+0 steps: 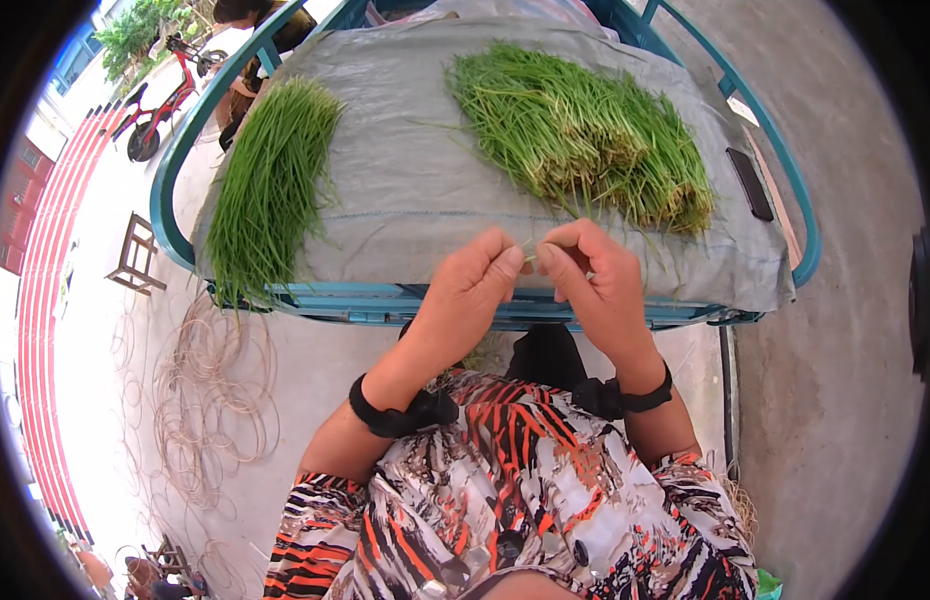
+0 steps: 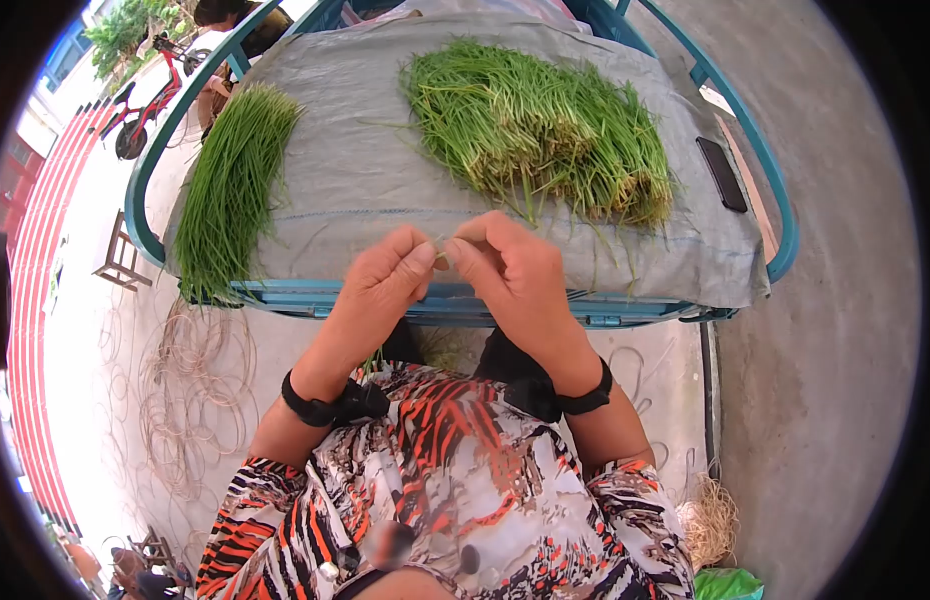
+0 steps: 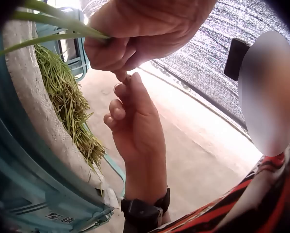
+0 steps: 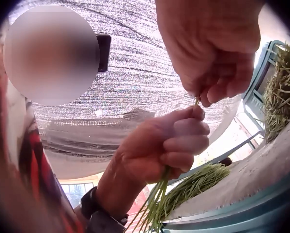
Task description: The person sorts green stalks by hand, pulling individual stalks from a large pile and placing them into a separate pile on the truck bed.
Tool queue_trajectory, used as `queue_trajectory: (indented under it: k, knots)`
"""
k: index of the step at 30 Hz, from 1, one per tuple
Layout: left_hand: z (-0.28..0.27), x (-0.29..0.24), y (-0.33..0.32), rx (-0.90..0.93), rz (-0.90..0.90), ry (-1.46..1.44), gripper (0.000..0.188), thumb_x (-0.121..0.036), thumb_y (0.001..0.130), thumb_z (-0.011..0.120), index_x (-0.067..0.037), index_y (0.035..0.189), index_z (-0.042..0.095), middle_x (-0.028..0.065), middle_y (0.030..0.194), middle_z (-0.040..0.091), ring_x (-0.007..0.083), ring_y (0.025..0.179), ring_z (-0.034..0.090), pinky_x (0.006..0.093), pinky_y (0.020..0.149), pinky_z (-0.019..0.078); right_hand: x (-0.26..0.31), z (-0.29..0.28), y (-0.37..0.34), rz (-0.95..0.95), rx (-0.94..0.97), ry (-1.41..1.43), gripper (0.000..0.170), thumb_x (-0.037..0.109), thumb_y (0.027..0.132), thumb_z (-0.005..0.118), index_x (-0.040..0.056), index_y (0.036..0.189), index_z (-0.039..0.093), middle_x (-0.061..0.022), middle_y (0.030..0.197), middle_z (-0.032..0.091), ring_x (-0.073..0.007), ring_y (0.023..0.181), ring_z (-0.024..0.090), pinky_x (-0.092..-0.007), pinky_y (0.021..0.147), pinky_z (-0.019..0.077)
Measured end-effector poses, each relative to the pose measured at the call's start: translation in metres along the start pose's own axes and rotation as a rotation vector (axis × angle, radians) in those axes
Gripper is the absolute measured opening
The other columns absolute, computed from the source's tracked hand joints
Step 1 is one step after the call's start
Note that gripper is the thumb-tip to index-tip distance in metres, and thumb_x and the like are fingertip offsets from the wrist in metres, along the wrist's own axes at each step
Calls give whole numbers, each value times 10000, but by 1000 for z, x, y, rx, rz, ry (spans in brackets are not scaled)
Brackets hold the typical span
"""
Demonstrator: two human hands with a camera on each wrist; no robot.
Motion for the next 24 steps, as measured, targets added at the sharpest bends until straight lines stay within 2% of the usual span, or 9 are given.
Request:
queue_trajectory:
  k: [1, 4, 8, 10, 11, 14, 17, 20, 24]
  knots:
    - [0, -1, -1, 10, -48, -27, 247, -264, 990, 461, -66, 871, 549, -71, 667, 394, 25, 602, 334, 188, 518, 280, -1, 2, 1, 7, 11, 5, 118, 134, 876, 633, 25, 906, 598, -21, 714, 600, -54, 577, 511, -218, 513, 402]
    - [2, 8, 0, 1, -46, -15, 249, -267, 993, 452, -71, 868, 541, -71, 676, 401, 26, 621, 344, 189, 527, 291, -9, 11, -1, -35, -18, -61, 117, 135, 879, 628, 25, 896, 591, -35, 695, 596, -79, 563, 529, -238, 513, 417]
    - [-1, 23, 2, -12, 137, 115, 245, -269, 997, 439, -73, 882, 531, -77, 672, 405, 24, 610, 346, 181, 514, 278, -24, 11, -5, -22, -78, -103, 117, 140, 886, 613, 28, 904, 587, -69, 689, 596, -116, 539, 535, -264, 518, 428]
    - [-8, 28, -1, -40, 155, 177, 239, -266, 996, 438, -72, 897, 536, -86, 651, 381, 16, 577, 329, 176, 487, 253, -24, -2, -6, 117, -149, -102, 127, 157, 887, 607, 32, 883, 589, -83, 679, 591, -129, 542, 537, -279, 526, 432]
    - [-13, 29, -2, -52, 61, 91, 239, -267, 994, 440, -68, 906, 540, -90, 640, 363, 13, 559, 311, 178, 474, 238, -25, -9, -6, 185, -181, -101, 134, 166, 887, 604, 34, 873, 590, -90, 674, 589, -135, 544, 539, -287, 530, 434]
    - [-23, 21, -2, -93, -145, -120, 241, -267, 990, 449, -57, 929, 551, -99, 611, 311, 5, 512, 259, 185, 440, 194, -52, -23, -17, 99, 112, -216, 159, 210, 875, 622, 58, 832, 604, -86, 730, 605, -180, 570, 568, -319, 543, 442]
    - [-32, 15, 11, -132, -180, -230, 241, -265, 986, 458, -50, 946, 559, -98, 596, 291, 0, 490, 233, 190, 422, 172, -23, -3, -11, -79, 76, -540, 179, 250, 849, 645, 81, 798, 617, -60, 809, 605, -233, 617, 591, -344, 550, 447]
    - [-42, 19, 39, -185, -130, -319, 239, -261, 984, 465, -44, 952, 560, -91, 594, 318, 3, 488, 244, 187, 420, 189, -35, -4, 9, -55, -72, -642, 167, 264, 819, 667, 102, 800, 628, -43, 867, 594, -264, 659, 600, -369, 558, 447]
    - [-45, 46, 82, -264, 9, -350, 232, -257, 984, 468, -46, 955, 559, -83, 600, 355, 7, 477, 257, 182, 416, 214, -38, 2, 41, -171, -206, -758, 140, 255, 809, 663, 134, 867, 624, -40, 857, 575, -267, 675, 605, -381, 561, 451]
Point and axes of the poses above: each hand's wrist, its own y-axis towards the middle knuckle, its own z-axis out of the palm, x = y × z, the point moved 2 cm from there along y, towards the middle knuckle
